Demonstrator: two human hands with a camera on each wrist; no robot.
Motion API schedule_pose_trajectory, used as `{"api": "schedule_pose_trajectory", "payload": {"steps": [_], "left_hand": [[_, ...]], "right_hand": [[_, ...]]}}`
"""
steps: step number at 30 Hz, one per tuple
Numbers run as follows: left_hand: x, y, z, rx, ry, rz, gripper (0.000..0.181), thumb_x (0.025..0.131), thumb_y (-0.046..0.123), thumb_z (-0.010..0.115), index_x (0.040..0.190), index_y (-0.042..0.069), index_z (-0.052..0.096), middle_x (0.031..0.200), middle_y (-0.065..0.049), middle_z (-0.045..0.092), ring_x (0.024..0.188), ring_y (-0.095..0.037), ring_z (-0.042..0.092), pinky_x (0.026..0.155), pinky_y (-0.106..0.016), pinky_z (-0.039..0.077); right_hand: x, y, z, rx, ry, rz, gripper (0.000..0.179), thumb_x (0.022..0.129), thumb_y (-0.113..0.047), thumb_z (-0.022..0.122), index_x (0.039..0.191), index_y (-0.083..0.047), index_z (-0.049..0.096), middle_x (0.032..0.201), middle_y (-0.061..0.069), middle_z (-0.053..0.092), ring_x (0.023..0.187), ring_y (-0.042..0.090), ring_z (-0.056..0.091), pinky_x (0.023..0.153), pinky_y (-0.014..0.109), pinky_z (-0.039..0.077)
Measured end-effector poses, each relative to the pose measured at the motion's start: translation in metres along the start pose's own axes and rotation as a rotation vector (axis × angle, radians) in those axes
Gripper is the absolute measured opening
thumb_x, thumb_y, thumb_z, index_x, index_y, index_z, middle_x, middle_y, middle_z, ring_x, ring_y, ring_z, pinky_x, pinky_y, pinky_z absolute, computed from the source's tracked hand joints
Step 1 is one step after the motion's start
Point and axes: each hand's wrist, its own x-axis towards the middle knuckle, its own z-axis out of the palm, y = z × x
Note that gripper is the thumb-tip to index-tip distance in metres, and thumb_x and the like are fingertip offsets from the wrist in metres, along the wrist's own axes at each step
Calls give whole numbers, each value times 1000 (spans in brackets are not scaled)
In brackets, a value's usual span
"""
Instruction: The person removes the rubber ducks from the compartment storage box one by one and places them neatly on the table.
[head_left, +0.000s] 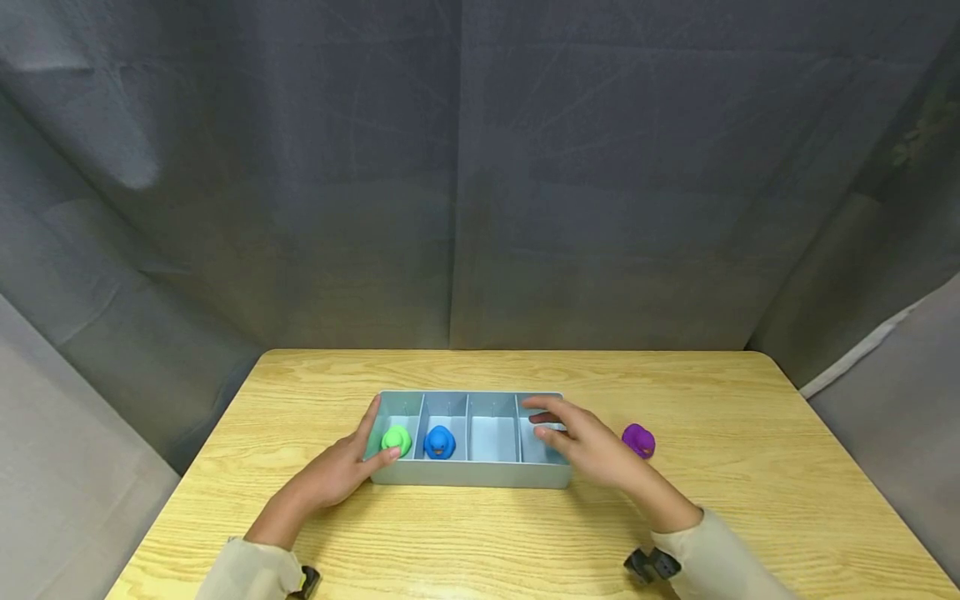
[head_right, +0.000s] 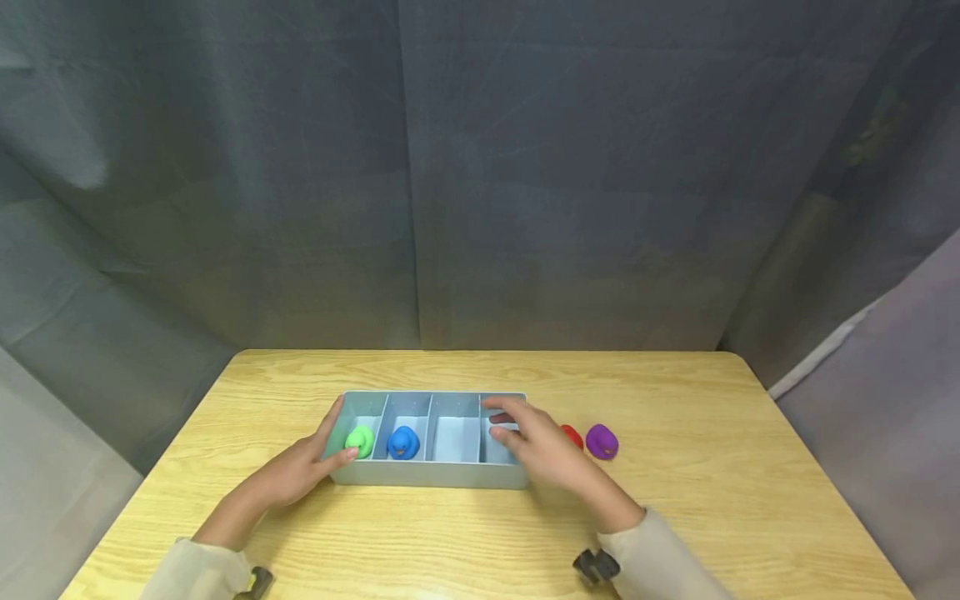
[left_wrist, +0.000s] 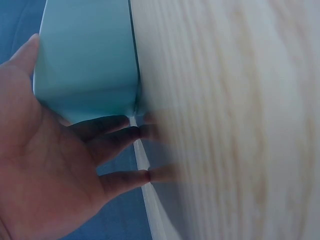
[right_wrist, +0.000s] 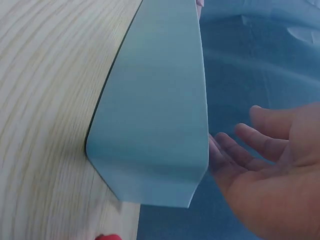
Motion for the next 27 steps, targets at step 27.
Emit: {"api": "schedule_pose_trajectory", "payload": {"steps": [27], "left_hand": [[-1, 1, -1, -2, -2, 1, 90, 104, 62, 46, 164, 35, -16, 166, -26, 25, 149, -50, 31, 115, -68, 29]], "right_hand": [[31, -14, 38, 31, -41, -4, 41, 106, -8, 57, 146, -1, 53, 145, 21, 58, 126, 36, 62, 100, 51, 53]]}}
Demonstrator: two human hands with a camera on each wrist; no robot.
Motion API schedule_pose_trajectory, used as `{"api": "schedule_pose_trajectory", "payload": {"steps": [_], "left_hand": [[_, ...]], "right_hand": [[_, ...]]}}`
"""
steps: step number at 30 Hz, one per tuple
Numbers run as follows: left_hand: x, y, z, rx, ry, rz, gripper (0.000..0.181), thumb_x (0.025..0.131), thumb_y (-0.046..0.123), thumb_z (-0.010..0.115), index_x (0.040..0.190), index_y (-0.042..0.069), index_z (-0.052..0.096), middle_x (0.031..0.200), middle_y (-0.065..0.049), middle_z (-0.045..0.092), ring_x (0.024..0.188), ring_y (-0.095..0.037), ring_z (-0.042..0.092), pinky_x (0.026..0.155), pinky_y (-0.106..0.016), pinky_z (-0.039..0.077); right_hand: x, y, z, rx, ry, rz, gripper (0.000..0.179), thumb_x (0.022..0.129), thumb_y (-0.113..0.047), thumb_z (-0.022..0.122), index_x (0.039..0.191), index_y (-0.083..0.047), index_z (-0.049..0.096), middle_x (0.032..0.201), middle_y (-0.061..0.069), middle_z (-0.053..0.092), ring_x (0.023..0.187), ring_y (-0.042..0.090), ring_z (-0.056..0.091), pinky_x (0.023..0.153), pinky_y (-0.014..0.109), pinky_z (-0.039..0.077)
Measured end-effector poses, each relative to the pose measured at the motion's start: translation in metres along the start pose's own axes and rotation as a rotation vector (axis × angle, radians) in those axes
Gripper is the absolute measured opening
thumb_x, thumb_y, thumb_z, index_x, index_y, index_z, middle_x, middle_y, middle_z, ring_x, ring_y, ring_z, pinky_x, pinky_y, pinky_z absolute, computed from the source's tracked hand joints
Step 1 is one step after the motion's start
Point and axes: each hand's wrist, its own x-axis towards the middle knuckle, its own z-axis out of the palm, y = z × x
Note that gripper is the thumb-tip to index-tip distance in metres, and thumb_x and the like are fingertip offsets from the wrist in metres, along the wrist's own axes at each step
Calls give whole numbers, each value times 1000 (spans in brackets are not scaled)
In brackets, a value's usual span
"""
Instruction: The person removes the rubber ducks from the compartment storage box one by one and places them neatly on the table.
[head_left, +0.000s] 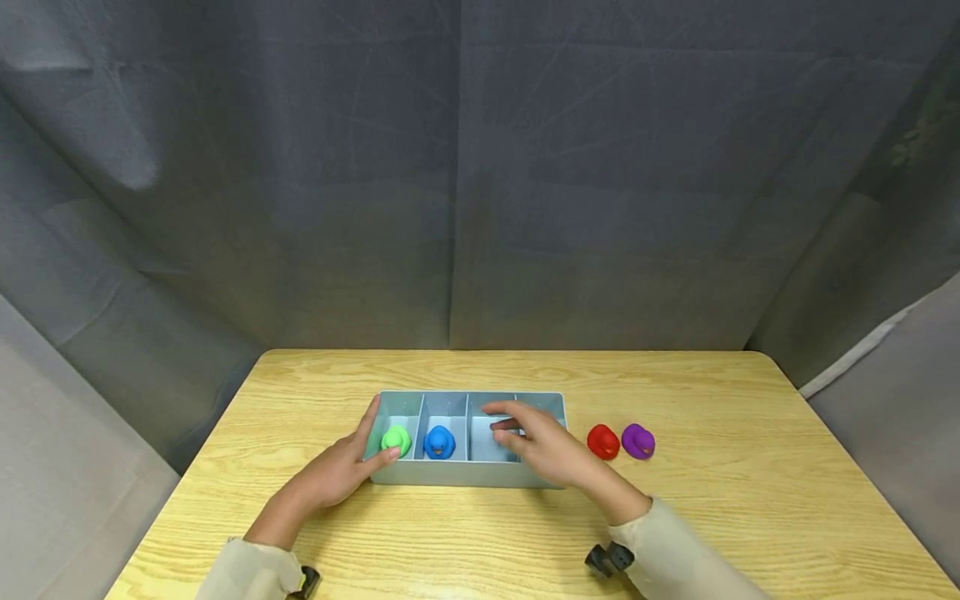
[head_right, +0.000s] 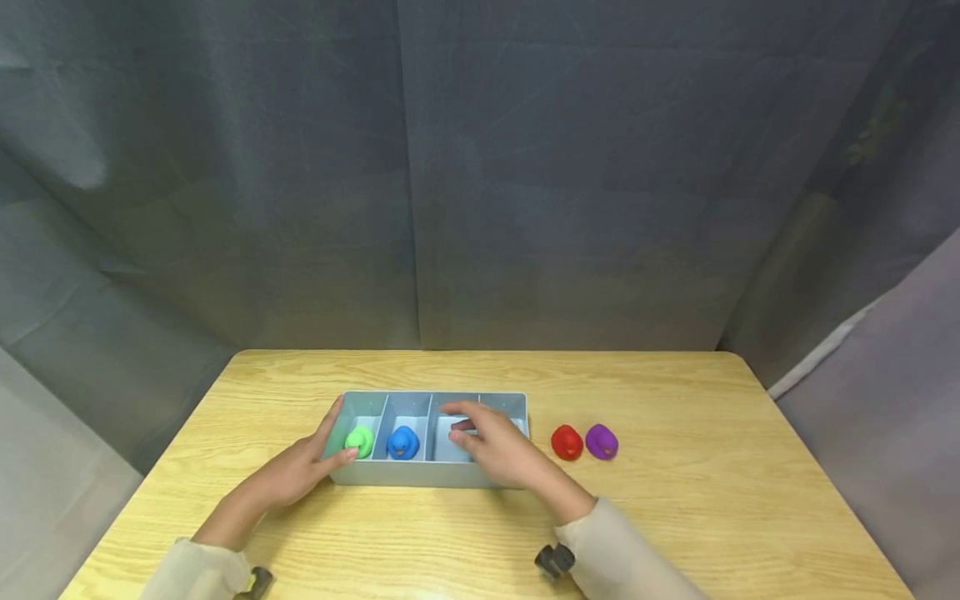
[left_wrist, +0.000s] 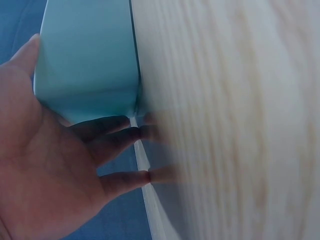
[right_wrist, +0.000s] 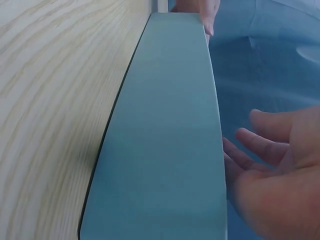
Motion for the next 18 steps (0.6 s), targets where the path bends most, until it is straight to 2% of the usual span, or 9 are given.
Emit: {"api": "schedule_pose_trajectory", "payload": {"steps": [10, 18], "left_hand": [[-1, 0, 1, 0, 8, -3, 90, 104, 62, 47, 164, 35, -15, 166, -26, 24, 149, -50, 31, 116, -68, 29], [1, -1, 1, -4, 3, -12, 90, 105, 61, 47, 165, 34, -14, 166, -26, 23, 149, -50, 31, 115, -69, 28]], "right_hand": [[14, -3, 17, 31, -15, 7, 40, 106, -6, 57, 145, 0, 55, 145, 19, 58, 127, 36, 61, 101, 50, 53], [25, -7, 28, 26, -35, 9, 40, 107, -9, 57, 145, 1, 54, 148, 15, 56, 133, 40, 56, 107, 53, 48]]}}
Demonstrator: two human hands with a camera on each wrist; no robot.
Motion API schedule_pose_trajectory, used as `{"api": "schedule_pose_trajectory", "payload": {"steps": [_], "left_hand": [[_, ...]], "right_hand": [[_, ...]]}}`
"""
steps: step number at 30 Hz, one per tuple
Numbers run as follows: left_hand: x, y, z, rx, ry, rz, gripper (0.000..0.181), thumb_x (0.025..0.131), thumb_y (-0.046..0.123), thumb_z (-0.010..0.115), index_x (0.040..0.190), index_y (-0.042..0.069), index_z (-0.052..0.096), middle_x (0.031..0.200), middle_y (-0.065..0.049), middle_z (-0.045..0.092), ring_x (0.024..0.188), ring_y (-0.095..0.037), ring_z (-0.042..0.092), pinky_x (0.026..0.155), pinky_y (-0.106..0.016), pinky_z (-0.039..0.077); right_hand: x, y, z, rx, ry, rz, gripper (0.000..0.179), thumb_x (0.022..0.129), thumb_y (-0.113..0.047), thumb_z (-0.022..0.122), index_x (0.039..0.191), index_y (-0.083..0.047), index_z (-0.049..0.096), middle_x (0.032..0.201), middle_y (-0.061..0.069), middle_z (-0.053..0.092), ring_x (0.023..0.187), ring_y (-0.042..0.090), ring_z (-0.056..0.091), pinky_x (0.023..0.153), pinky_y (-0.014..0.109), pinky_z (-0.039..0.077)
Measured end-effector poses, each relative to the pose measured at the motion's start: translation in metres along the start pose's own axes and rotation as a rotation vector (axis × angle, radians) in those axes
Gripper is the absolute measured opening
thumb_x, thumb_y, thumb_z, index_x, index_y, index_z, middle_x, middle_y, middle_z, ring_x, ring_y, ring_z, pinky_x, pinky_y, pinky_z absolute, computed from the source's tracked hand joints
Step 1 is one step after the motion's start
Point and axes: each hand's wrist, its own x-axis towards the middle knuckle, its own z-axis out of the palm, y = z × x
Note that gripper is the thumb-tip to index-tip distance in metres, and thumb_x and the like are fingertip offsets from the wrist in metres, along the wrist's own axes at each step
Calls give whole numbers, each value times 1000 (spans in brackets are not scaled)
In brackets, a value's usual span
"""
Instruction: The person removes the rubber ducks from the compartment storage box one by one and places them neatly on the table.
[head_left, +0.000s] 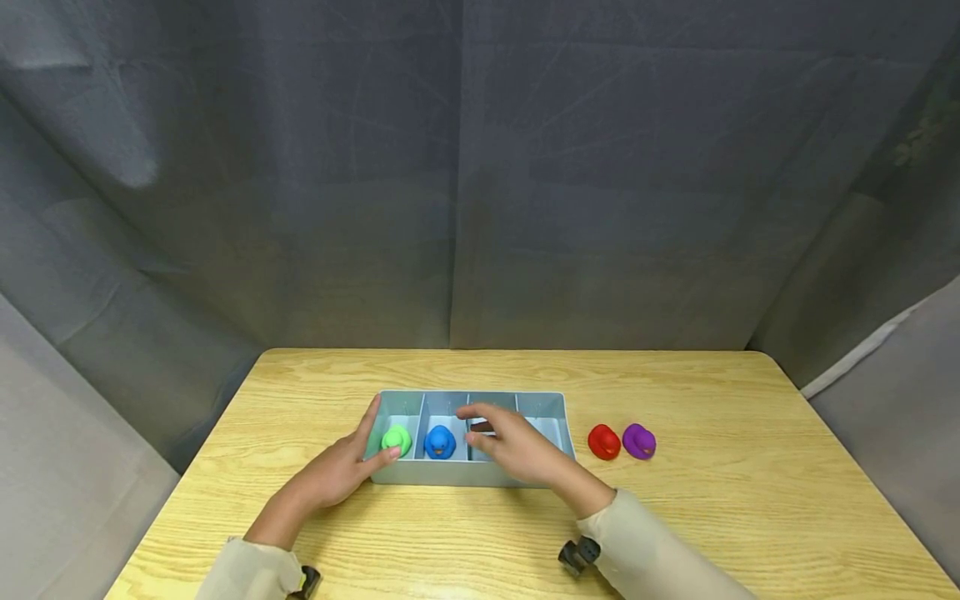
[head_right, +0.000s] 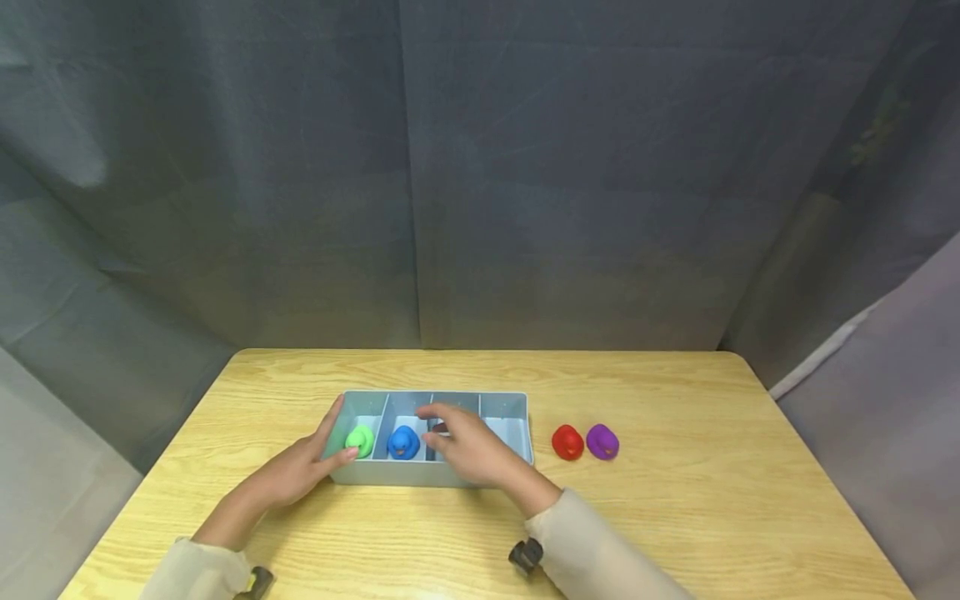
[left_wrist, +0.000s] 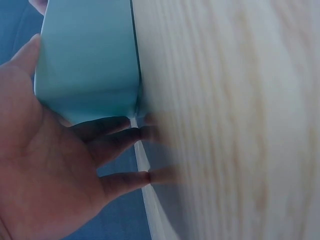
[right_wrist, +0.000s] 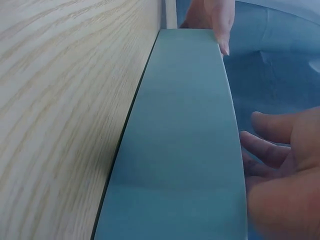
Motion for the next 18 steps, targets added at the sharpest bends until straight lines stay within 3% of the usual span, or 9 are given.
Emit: {"api": "schedule_pose_trajectory", "payload": {"steps": [11, 18], "left_hand": [[0, 0, 0, 0, 0, -2, 89, 105, 60, 47, 164, 36, -15, 167, -26, 23, 148, -50, 32, 115, -70, 28], [0, 0, 0, -1, 1, 6, 90, 105, 59, 47, 165, 32, -13, 166, -26, 24, 147, -51, 33, 114, -70, 29]], "right_hand": [[13, -1, 12, -74, -6, 15, 40, 105, -13, 61, 144, -3, 57, 148, 16, 56, 135, 45, 52, 107, 58, 45], [20, 0, 17, -135, -20, 21, 41, 106, -16, 60, 145, -6, 57, 149, 17, 55, 137, 39, 51, 110, 58, 43]]}}
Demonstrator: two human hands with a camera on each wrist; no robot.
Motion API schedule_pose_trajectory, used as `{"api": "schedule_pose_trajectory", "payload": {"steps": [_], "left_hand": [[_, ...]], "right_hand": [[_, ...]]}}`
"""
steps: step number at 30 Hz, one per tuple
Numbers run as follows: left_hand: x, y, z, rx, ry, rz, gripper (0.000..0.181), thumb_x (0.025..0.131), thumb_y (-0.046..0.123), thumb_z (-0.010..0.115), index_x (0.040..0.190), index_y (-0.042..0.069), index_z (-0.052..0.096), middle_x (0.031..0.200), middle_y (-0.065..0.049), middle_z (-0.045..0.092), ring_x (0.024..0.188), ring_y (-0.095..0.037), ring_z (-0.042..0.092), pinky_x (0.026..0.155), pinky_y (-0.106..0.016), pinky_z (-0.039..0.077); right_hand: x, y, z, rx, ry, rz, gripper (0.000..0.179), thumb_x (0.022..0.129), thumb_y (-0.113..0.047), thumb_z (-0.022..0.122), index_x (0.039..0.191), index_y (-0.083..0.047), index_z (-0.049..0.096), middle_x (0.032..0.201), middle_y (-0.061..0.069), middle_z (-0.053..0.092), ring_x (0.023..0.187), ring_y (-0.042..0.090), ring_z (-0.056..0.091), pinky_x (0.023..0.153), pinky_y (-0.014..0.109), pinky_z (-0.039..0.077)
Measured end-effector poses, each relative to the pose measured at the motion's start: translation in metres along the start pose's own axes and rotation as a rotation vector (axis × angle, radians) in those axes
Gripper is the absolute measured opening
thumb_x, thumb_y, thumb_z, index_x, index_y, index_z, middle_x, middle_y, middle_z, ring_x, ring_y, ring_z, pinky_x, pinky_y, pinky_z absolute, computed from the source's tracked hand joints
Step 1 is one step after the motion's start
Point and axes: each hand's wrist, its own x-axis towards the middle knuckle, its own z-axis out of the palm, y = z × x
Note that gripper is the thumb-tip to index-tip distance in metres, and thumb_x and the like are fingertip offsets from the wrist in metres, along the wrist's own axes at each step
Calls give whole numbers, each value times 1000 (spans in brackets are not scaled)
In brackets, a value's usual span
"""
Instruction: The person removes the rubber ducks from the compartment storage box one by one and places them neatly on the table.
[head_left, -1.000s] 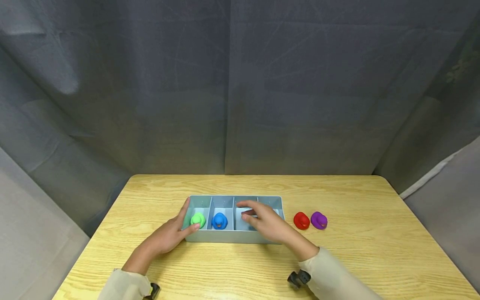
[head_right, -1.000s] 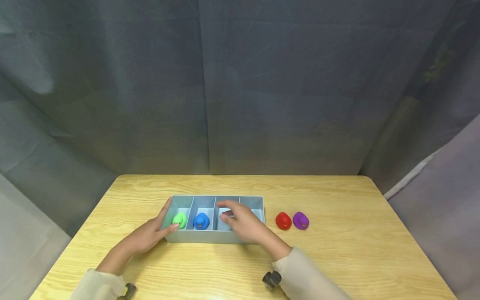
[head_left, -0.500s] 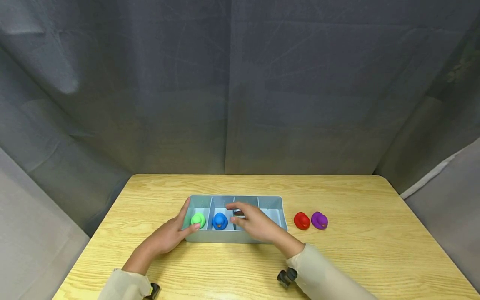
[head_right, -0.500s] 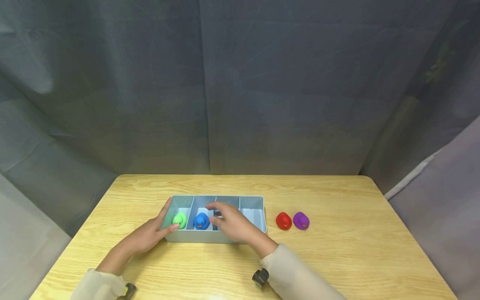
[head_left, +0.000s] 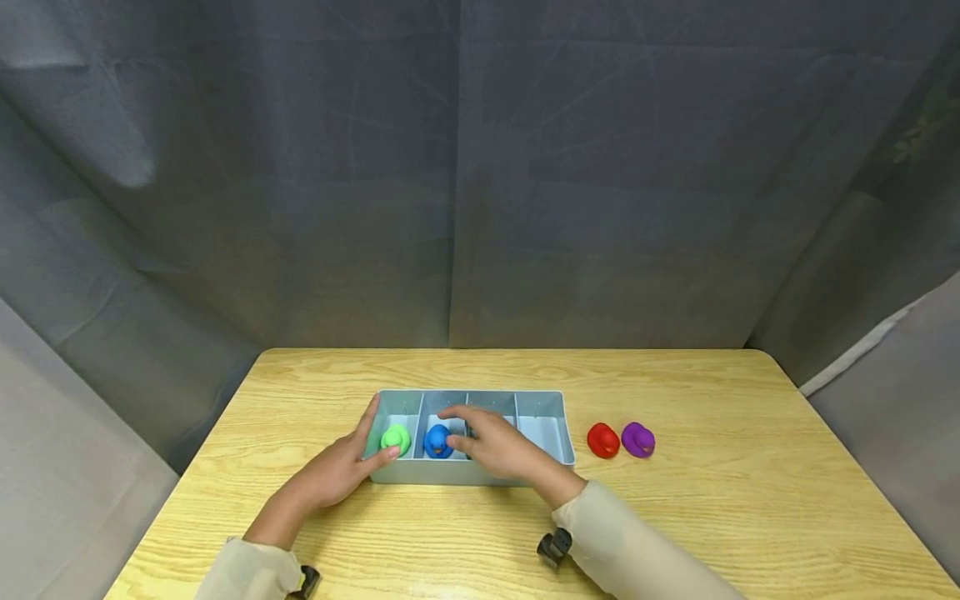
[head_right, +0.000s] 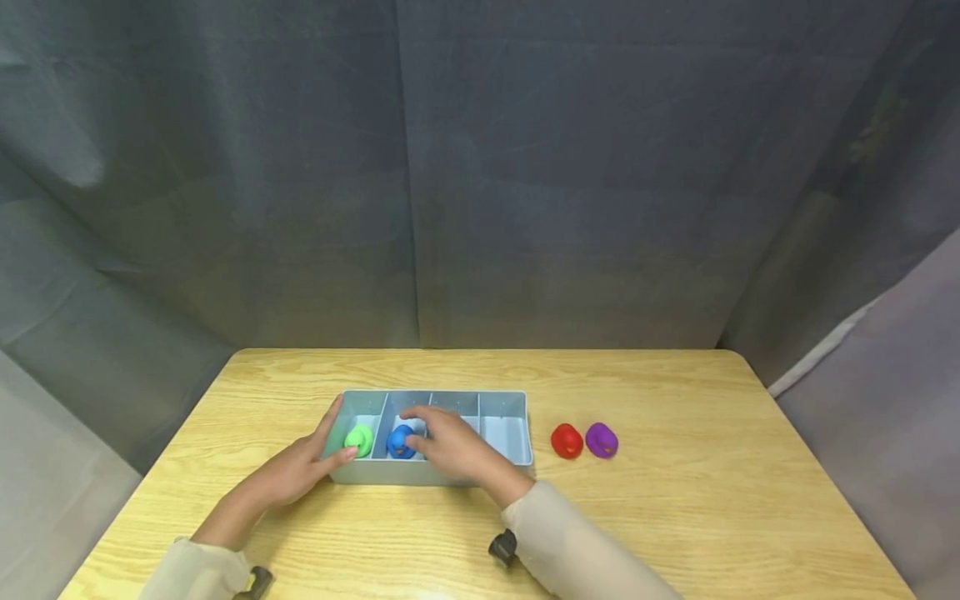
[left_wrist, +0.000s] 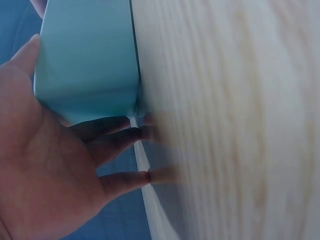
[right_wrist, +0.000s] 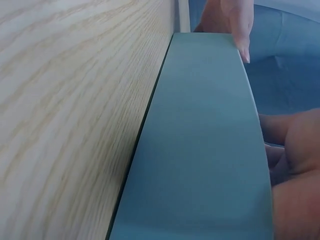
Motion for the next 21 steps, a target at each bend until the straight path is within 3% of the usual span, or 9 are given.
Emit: {"api": "schedule_pose_trajectory", "payload": {"steps": [4, 10, 15, 21], "left_hand": [[0, 0, 0, 2, 2, 1, 90, 105, 59, 48, 166, 28, -11, 166, -26, 24, 147, -52, 34, 114, -70, 29], [-1, 0, -1, 3, -7, 2, 90, 105, 60, 47, 165, 34, -15, 167, -26, 22, 147, -52, 33, 114, -71, 29], [-1, 1, 0, 2, -8, 1, 89, 105, 60, 46, 164, 35, -16, 167, -26, 21, 147, -52, 33, 114, -70, 29], [0, -1, 0, -2, -8, -2, 88, 105, 60, 46, 164, 37, -16, 167, -26, 22, 148, -51, 32, 114, -71, 29]], "right_hand": [[5, 1, 3, -49, -6, -2, 41, 105, -16, 61, 145, -7, 57, 150, 14, 56, 140, 36, 50, 112, 55, 41], [12, 3, 12, -177, 17, 23, 45, 103, -21, 66, 146, -11, 58, 149, 10, 57, 141, 33, 51, 113, 53, 41], [16, 3, 20, -278, 67, 54, 46, 98, -29, 73, 141, -15, 64, 143, 7, 63, 132, 30, 59, 107, 51, 47], [17, -2, 22, -316, 95, 84, 39, 94, -32, 77, 130, -15, 72, 132, 4, 68, 121, 28, 64, 98, 48, 51]]}}
